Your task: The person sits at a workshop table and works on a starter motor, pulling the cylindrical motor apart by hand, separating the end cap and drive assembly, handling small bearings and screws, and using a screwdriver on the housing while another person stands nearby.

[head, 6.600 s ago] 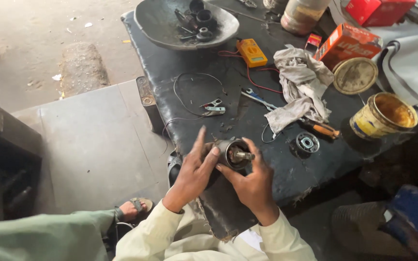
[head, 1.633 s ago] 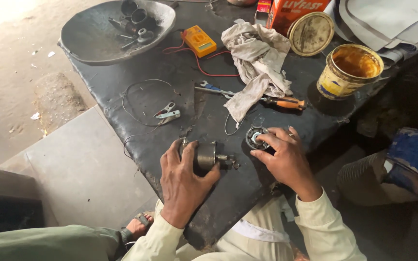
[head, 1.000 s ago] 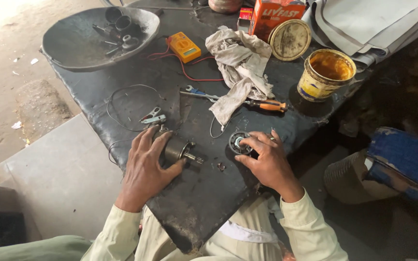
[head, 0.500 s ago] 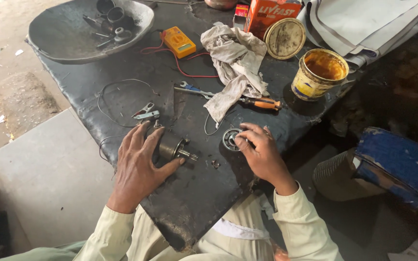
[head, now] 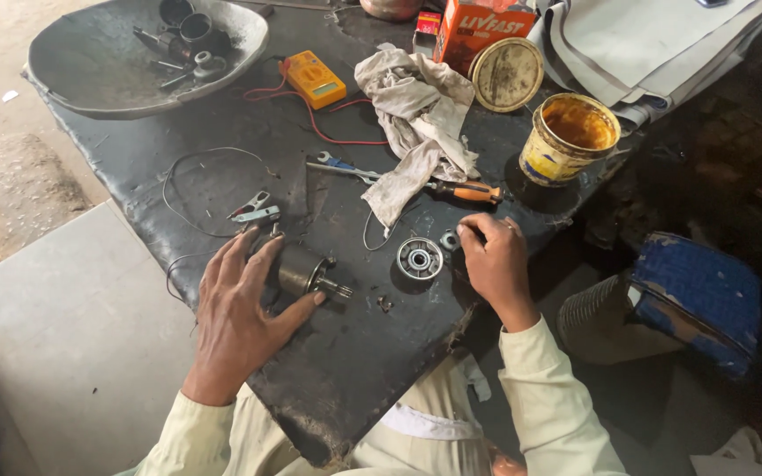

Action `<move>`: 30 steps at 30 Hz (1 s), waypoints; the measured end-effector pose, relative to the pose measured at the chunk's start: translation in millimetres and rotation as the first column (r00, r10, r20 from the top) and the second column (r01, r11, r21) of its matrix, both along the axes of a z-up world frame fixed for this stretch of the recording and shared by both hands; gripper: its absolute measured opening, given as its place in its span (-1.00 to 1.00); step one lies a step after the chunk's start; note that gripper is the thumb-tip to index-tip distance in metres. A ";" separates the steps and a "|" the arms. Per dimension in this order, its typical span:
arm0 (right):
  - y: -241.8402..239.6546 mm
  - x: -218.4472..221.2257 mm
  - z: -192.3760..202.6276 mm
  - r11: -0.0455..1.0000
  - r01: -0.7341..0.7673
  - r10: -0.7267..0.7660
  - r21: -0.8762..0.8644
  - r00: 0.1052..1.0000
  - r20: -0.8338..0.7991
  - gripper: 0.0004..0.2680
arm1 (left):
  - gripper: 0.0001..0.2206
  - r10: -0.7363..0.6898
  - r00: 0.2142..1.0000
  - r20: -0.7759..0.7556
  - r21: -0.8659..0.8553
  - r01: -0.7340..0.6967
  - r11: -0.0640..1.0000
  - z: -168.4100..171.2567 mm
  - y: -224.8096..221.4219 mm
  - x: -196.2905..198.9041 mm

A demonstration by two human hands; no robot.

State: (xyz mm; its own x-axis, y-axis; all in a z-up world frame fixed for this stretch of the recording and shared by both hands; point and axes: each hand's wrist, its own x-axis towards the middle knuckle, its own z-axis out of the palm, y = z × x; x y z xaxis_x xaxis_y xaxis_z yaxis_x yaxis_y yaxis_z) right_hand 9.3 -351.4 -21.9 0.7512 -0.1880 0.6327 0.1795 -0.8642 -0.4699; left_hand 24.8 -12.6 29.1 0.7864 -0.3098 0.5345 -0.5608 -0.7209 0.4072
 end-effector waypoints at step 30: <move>-200.7 83.8 83.2 0.815 0.048 -0.531 -0.577 0.462 -0.711 -0.48 | -0.60 0.169 0.979 0.112 -0.439 -0.104 0.893 -28.2 19.0 -39.7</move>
